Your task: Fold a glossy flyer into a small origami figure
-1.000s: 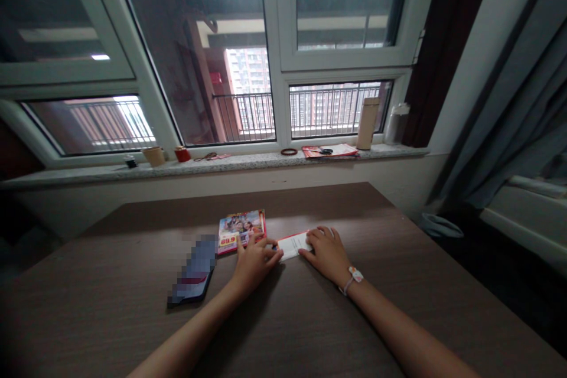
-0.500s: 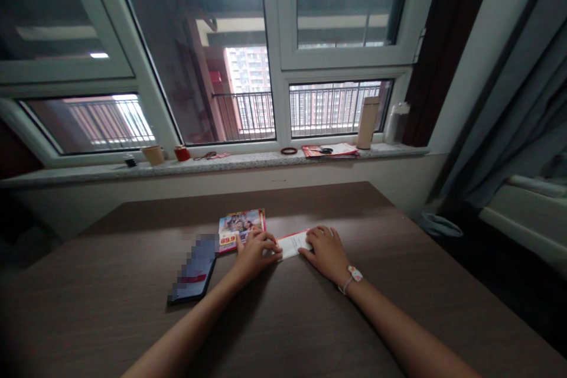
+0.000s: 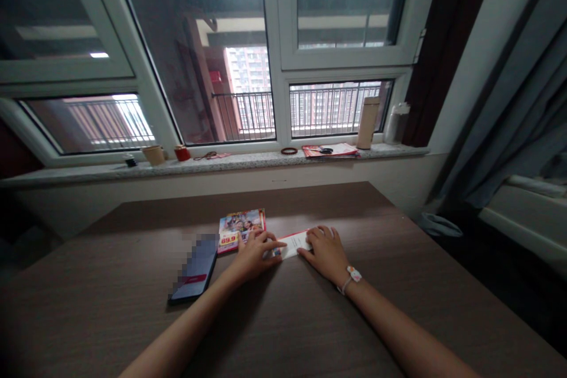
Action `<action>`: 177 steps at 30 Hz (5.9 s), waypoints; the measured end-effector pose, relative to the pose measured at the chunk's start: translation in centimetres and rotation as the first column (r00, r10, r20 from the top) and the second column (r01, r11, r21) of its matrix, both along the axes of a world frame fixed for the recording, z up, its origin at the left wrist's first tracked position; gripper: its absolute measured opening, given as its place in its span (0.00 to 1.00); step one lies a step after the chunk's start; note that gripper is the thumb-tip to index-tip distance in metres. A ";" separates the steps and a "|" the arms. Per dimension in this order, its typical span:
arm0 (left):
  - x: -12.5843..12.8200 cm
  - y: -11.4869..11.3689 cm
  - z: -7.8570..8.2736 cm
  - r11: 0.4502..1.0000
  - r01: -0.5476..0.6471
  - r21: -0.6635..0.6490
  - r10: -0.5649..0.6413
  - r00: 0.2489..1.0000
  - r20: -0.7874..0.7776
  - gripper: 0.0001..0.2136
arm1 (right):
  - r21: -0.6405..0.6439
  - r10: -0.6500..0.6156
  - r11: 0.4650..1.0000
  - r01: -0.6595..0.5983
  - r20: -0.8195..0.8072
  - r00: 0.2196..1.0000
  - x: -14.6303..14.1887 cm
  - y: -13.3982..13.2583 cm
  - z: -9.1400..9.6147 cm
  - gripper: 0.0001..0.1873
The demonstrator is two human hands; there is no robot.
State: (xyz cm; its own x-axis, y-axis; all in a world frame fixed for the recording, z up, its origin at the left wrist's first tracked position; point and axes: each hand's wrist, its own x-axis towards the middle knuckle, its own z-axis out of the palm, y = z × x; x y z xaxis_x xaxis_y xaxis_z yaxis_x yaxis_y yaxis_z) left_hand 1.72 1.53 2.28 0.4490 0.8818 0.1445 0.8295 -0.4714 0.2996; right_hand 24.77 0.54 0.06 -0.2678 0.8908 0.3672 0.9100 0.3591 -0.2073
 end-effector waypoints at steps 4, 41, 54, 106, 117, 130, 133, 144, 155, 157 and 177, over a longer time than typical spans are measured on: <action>0.0 -0.2 -0.2 1.000 0.012 0.018 -0.011 1.000 -0.024 0.12 | -0.015 -0.007 1.000 0.007 -0.003 1.000 -0.3 0.2 -0.3 0.16; 1.6 -0.9 -1.4 0.997 0.067 0.048 -0.065 0.997 -0.036 0.13 | -0.127 0.084 0.986 -0.110 -0.192 0.978 0.8 1.1 -0.8 0.20; 1.0 0.0 -0.9 0.992 0.106 -0.068 -0.111 0.991 -0.069 0.13 | -0.230 0.096 0.960 -0.162 -0.276 0.956 2.0 1.2 -1.2 0.13; 0.6 -0.5 -0.4 0.987 0.106 -0.124 -0.126 0.979 -0.162 0.18 | -0.251 0.055 0.961 -0.117 -0.244 0.968 3.1 1.3 -1.1 0.18; 0.4 -0.5 -0.5 0.986 0.116 -0.123 -0.133 0.981 -0.143 0.18 | -0.286 0.017 0.957 -0.054 -0.131 0.991 2.9 0.7 -0.1 0.25; 0.5 -0.5 -0.2 0.986 0.109 -0.127 -0.130 0.977 -0.170 0.18 | -0.084 0.118 0.987 -0.139 -0.213 0.970 3.1 1.3 -1.3 0.17; 0.5 -0.4 -0.3 0.986 0.106 -0.127 -0.128 0.975 -0.183 0.19 | -0.041 0.150 0.986 -0.164 -0.225 0.963 2.8 1.8 -1.7 0.11; 0.5 -0.5 -0.1 0.984 0.104 -0.146 -0.129 0.976 -0.176 0.18 | -0.270 0.108 0.952 -0.144 -0.145 0.984 2.9 1.8 0.2 0.16; 0.4 -0.4 -0.5 0.988 0.103 -0.117 -0.124 0.974 -0.189 0.18 | -0.248 0.072 0.958 -0.143 -0.273 0.959 2.4 1.0 -0.6 0.15; 0.5 -0.4 -0.3 0.987 0.103 -0.124 -0.126 0.972 -0.197 0.18 | -0.201 0.088 0.969 -0.146 -0.273 0.958 1.7 0.9 -1.0 0.19; 0.4 -0.3 -0.5 0.985 0.105 -0.137 -0.128 0.977 -0.172 0.18 | -0.346 0.229 0.890 -0.296 -0.221 0.948 3.3 1.8 -0.6 0.23</action>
